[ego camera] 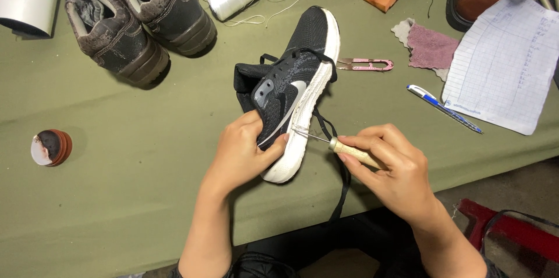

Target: Hand-stitching the sole of a sneaker to the upper using a stitching awl and thread at a repair bench.

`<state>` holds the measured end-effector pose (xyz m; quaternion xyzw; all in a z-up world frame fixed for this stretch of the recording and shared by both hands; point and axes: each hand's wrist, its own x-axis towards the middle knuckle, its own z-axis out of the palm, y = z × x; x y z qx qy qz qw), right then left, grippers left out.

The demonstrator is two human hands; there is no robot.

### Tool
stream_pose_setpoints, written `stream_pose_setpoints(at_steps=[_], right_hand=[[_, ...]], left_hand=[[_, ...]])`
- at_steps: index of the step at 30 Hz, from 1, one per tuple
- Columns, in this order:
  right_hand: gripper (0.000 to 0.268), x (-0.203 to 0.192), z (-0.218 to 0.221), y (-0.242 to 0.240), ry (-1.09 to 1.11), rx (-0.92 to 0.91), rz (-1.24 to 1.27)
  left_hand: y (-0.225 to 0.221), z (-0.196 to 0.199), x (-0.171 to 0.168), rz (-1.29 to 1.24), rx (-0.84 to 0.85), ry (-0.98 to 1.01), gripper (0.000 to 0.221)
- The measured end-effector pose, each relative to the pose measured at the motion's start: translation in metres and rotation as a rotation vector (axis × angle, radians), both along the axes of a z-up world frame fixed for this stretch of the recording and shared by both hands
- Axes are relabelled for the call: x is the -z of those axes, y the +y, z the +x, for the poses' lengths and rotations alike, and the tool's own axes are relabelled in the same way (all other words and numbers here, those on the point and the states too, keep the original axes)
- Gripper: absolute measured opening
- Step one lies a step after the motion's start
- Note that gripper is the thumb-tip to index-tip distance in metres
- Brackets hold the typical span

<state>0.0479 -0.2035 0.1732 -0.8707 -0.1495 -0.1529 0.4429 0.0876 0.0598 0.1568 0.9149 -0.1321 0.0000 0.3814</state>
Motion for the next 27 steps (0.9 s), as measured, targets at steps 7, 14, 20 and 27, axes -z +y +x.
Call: stream_pose_setpoints(at_steps=[7, 14, 20, 27], right_hand=[[0.018, -0.024, 0.007, -0.007, -0.2, -0.147, -0.244], [0.019, -0.046, 0.017, -0.005, -0.233, -0.322, -0.348], [0.018, -0.044, 0.03, -0.008, -0.145, -0.339, -0.449], [0.01, -0.043, 0.042, -0.006, -0.757, -0.487, -0.796]], left_hand=[[-0.007, -0.003, -0.006, 0.099, 0.024, -0.159, 0.036], [-0.009, -0.001, 0.001, 0.054, 0.056, -0.328, 0.049], [-0.011, -0.001, 0.005, 0.064, 0.097, -0.378, 0.054], [-0.009, 0.003, 0.009, 0.005, 0.125, -0.402, 0.05]])
